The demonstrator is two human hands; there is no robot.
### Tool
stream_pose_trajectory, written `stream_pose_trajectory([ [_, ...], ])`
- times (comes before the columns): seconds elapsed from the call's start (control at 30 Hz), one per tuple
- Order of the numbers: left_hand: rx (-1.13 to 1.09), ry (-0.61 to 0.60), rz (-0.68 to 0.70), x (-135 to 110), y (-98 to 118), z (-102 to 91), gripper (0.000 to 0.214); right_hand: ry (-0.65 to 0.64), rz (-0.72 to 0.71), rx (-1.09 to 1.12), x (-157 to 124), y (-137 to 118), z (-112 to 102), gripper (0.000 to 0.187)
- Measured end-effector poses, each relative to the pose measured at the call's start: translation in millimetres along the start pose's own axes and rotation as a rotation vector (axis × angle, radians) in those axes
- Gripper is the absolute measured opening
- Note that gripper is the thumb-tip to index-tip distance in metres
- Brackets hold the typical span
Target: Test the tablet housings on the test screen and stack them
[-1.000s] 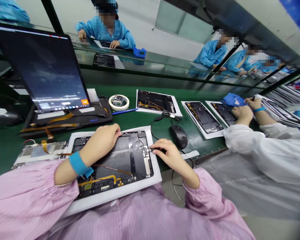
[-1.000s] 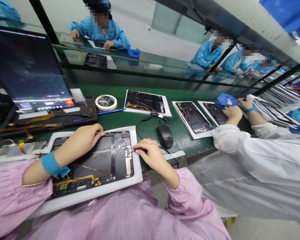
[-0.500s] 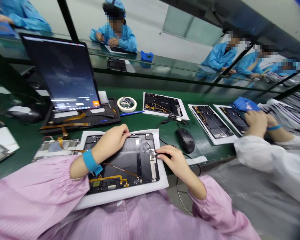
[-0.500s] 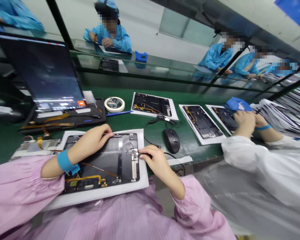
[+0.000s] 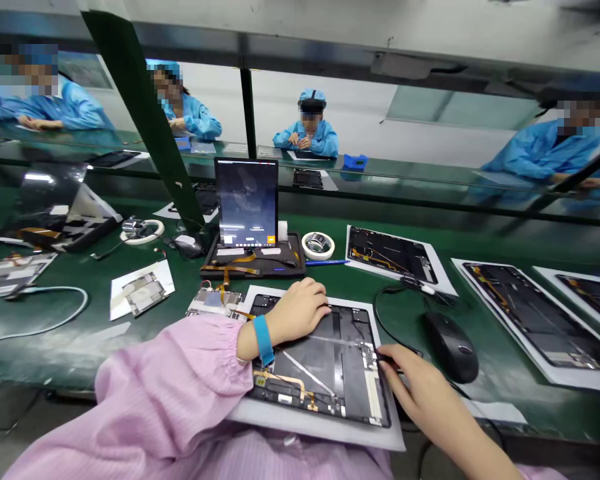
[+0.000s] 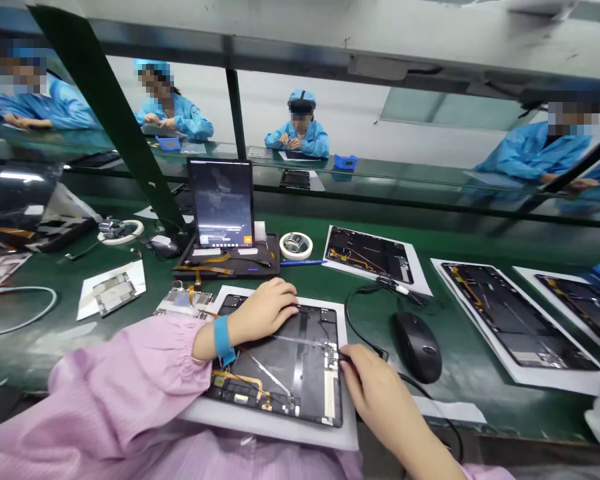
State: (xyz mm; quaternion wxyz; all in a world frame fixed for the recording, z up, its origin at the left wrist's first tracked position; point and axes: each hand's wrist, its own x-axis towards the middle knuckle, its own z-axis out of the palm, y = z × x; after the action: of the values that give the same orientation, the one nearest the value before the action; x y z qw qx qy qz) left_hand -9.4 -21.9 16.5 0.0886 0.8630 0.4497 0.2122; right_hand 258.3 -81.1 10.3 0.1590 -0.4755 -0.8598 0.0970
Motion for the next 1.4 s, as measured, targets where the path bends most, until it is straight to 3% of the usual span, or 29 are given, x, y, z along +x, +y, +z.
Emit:
stream_pose_trajectory([
  [0.13, -0.066, -0.016, -0.059, 2, -3, 3.7, 0.021, 0.019, -0.071, -0.096, -2, -3, 0, 0.023],
  [0.23, -0.149, -0.104, -0.115, 3, -6, 6.4, 0.02, -0.04, -0.105, -0.128, -3, -2, 1, 0.026],
  [0.33, -0.187, -0.157, -0.127, 3, -8, 8.6, 0.019, -0.143, -0.095, -0.069, -1, 0, 0, 0.026],
  [0.43, -0.196, -0.151, -0.128, 3, -10, 10.0, 0.019, -0.168, -0.071, 0.016, -1, 4, -2, 0.022],
  [0.57, -0.203, -0.156, -0.137, 3, -13, 10.9, 0.022, -0.143, -0.044, 0.092, -4, 12, -3, 0.027],
  [0.67, -0.215, -0.172, -0.126, 1, -12, 11.4, 0.023, -0.046, 0.043, 0.164, -9, 14, -2, 0.036],
  [0.77, -0.215, -0.192, -0.127, 0, -13, 12.1, 0.026, 0.142, 0.065, 0.176, -13, 14, 1, 0.017],
  [0.87, -0.206, -0.227, -0.14, 0, -16, 12.6, 0.028, 0.252, -0.044, 0.093, -13, 15, 3, 0.015],
  [1.1, -0.189, -0.243, -0.144, 0, -16, 12.6, 0.03, 0.197, -0.213, -0.001, -11, 13, -2, 0.015],
  [1.4, -0.195, -0.239, -0.143, 0, -18, 13.9, 0.03, 0.174, -0.214, -0.001, -6, 8, 3, 0.014],
])
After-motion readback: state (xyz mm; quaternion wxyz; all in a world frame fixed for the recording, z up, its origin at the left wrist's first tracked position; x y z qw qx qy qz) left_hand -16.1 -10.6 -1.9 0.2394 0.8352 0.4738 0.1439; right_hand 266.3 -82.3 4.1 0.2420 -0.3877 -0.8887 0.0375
